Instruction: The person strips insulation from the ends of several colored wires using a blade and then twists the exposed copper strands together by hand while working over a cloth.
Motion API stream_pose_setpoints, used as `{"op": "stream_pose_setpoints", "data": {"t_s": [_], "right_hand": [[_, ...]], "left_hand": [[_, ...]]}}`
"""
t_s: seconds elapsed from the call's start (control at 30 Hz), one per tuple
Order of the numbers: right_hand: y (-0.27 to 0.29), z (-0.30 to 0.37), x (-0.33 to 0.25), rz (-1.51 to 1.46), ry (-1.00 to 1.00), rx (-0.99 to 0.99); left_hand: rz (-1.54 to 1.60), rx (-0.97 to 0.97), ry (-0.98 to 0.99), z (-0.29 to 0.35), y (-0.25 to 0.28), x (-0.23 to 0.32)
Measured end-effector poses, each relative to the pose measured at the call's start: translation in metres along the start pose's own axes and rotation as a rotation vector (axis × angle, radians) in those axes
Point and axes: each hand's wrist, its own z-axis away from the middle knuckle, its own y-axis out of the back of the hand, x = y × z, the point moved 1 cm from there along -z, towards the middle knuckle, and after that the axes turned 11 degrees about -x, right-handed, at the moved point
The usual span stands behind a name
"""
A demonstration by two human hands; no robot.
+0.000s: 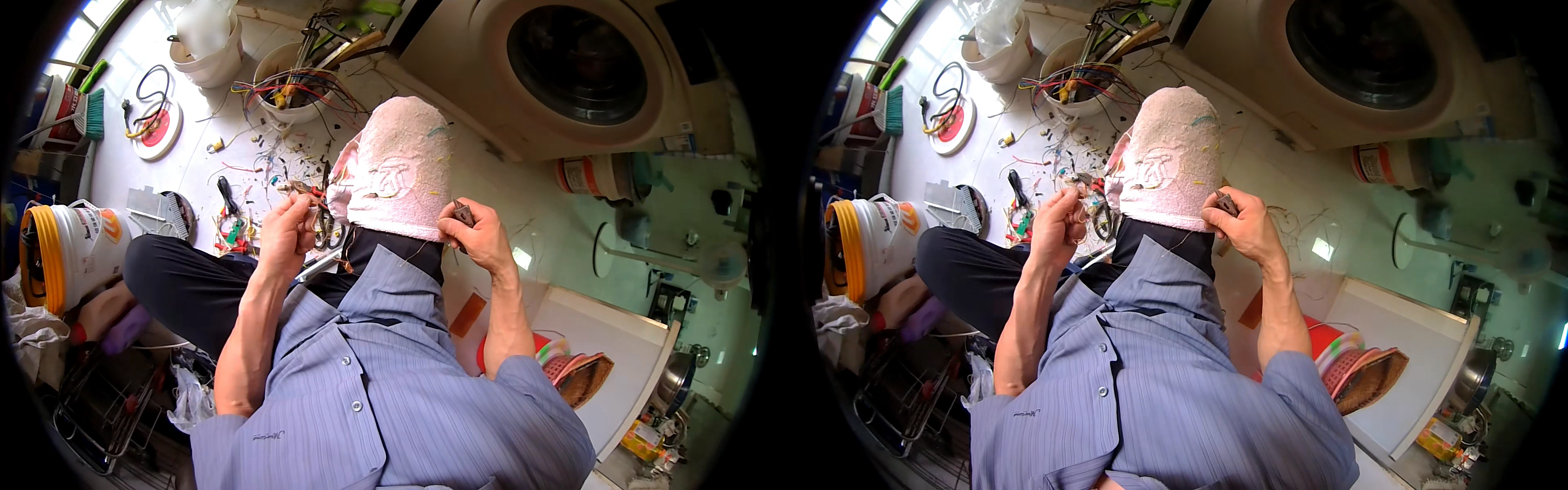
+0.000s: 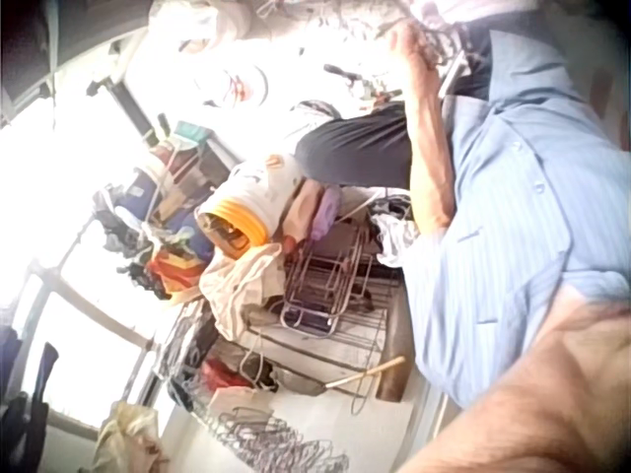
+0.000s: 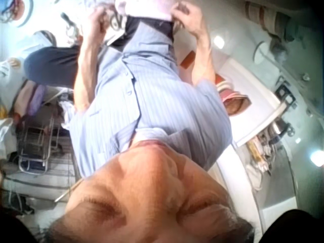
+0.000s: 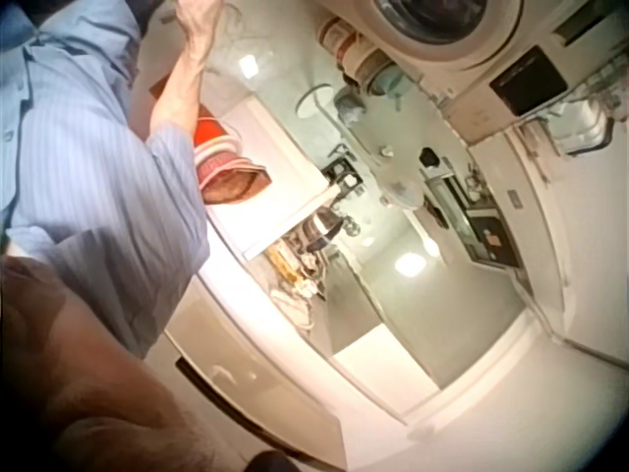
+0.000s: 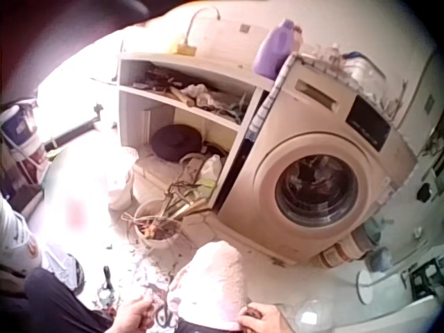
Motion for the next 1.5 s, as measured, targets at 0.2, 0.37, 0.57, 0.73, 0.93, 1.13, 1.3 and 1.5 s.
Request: {"op": "stream_pose_setpoints", "data": {"t_s": [0.2,0.37,0.57,0.73,0.93,1.13,1.3,1.5], "right_hand": [[-0.005,0.002,-0.006,0.072,0.044,-0.005],[-0.026,0.005,-0.025,0.356,0.247,-0.068],[-0.047,0.001,-0.026,0.458,0.453,-0.161],[-0.047,-0.001,-0.026,0.185,0.254,0.048],[-0.049,-0.016,-0.042,-0.069,0.314,0.102],[-0.064,-0.028,-0.054,-0.010,0.347,0.027],[-0.068,-0.033,-0.055,-0.009,0.348,0.051],[-0.071,-0.033,-0.063,0.092,0.515,0.045]], "left_hand": [[0.083,-0.254,0.028,0.001,-0.015,-0.001],[-0.058,-0.276,0.113,0.000,-0.052,0.003],[-0.149,-0.313,0.103,0.002,-0.065,-0.005],[-0.354,-0.224,0.118,0.011,-0.065,-0.001],[-0.287,-0.295,0.166,0.022,-0.074,0.006],[-0.302,-0.367,0.078,0.029,-0.082,0.008],[-0.472,-0.422,0.024,0.029,-0.072,0.001],[-0.608,-0.461,-0.066,0.034,-0.077,0.020]]}}
